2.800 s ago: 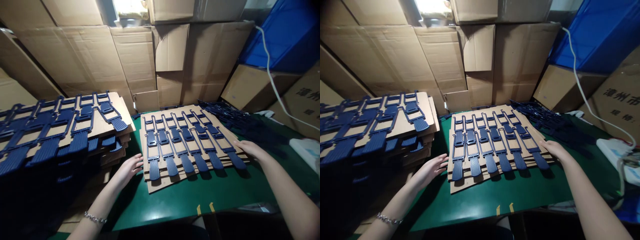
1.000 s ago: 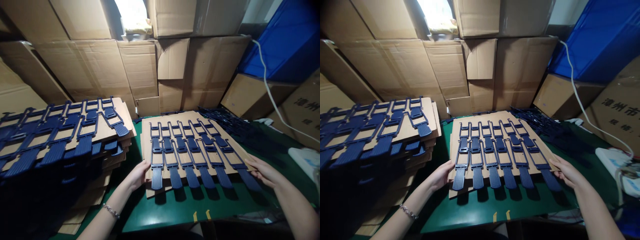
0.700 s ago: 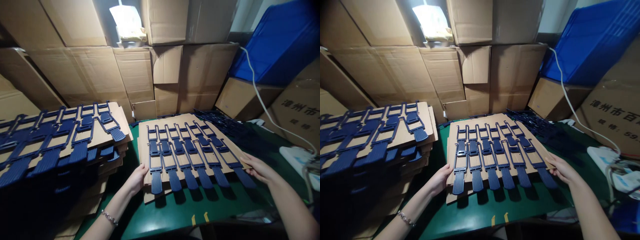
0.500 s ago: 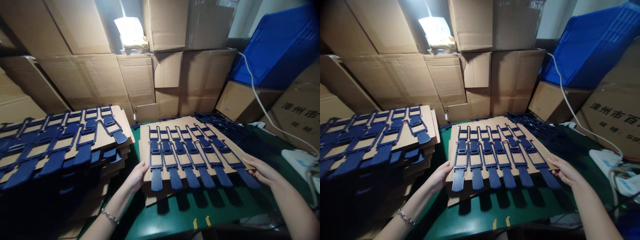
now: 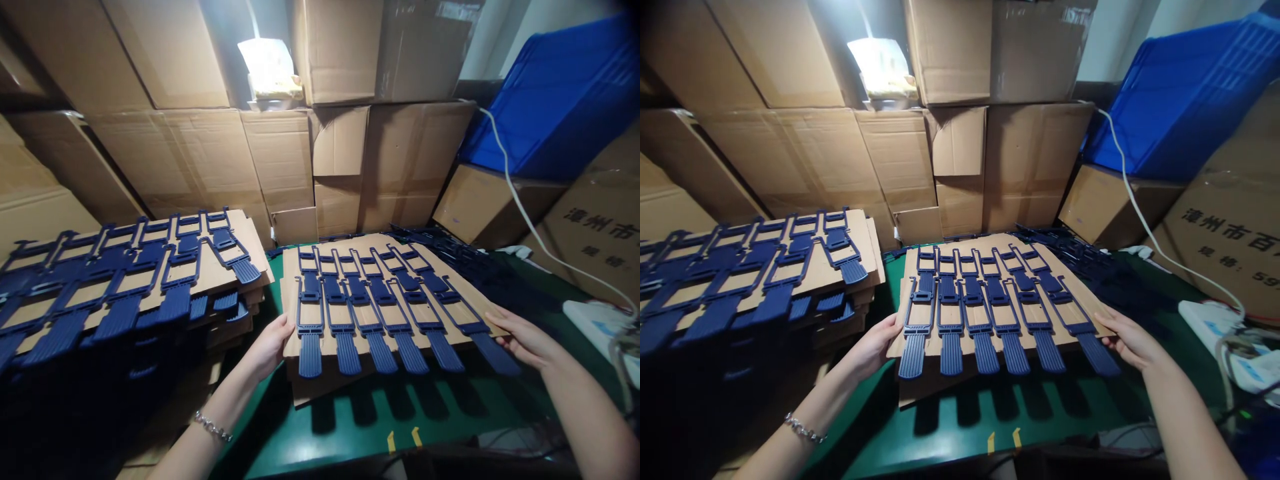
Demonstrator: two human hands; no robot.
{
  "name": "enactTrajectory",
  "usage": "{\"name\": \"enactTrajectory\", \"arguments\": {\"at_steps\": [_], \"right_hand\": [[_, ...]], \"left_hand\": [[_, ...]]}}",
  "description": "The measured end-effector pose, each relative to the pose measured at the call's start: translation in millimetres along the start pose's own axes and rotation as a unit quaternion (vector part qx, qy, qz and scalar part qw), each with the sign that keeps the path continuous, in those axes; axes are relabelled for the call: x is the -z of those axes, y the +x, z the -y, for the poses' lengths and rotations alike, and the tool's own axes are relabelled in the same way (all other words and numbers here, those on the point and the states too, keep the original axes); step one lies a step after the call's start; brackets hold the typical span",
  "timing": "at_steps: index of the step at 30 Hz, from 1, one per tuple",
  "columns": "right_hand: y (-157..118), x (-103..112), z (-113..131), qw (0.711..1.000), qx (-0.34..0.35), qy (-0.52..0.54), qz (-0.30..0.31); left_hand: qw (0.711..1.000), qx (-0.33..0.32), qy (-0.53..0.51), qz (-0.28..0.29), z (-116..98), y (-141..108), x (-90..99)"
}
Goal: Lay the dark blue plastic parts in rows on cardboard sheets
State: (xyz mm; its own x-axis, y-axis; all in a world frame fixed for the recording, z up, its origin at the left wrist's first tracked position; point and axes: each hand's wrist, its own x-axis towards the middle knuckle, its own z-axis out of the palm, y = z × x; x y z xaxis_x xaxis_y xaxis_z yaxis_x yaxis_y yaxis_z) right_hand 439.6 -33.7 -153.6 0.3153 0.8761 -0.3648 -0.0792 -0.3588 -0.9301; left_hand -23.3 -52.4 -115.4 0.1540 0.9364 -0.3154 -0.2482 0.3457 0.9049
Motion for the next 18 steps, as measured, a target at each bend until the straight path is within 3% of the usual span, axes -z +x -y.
{"name": "enactTrajectory", "arguments": {"at_steps": [6,18], "right_hand": [[-6.7,0.8,-9.1,0.999,-0.007,0.042,0.022],[-40.7,-1.0,-31.9,0.999,-0.003,0.037,-0.011]], "left_hand": [[1.000,0.016,0.012,-0.008,4.1,-16.7,5.6],[0.999,0.031,0.030,-0.007,14.3,-42.8,12.8]]}}
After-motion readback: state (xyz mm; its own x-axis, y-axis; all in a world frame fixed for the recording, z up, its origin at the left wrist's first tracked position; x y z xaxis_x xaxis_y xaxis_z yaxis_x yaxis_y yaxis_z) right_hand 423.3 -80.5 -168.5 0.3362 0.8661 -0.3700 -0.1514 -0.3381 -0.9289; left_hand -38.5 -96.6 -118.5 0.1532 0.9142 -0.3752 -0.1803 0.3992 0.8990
